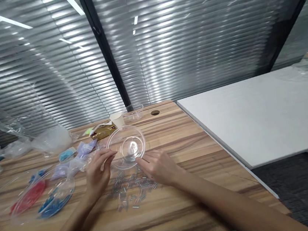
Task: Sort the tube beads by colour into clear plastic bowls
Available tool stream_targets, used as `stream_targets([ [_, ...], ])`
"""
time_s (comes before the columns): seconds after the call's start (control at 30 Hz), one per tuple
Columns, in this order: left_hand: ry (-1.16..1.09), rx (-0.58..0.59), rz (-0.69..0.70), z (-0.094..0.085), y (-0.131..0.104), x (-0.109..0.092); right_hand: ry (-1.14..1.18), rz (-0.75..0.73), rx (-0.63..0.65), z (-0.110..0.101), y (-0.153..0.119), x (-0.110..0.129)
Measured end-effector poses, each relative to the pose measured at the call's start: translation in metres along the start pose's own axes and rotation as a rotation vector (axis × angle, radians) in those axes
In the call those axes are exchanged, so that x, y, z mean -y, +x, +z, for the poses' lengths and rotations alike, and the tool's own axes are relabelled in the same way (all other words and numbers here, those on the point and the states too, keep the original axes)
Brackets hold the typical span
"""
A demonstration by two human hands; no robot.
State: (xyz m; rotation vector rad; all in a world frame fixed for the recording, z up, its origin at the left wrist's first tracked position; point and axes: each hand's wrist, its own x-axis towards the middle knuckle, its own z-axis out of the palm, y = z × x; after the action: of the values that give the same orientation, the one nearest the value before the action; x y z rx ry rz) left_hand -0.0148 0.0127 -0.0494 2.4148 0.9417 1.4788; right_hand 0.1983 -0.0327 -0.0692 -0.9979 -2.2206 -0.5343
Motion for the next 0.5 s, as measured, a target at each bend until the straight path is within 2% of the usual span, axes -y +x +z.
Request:
stream_targets([
  [0.1, 0.083, 0.069, 0.126, 0.0033, -0.0026, -0.0009, 0.011, -0.043, -0.03, -0.001, 0.0009, 0.0028],
  [0.5, 0.115, 0.065, 0.15, -0.002, 0.0006, 0.0035, 0.047, -0.064, -0.041, 0.0004, -0.0008, 0.0019],
])
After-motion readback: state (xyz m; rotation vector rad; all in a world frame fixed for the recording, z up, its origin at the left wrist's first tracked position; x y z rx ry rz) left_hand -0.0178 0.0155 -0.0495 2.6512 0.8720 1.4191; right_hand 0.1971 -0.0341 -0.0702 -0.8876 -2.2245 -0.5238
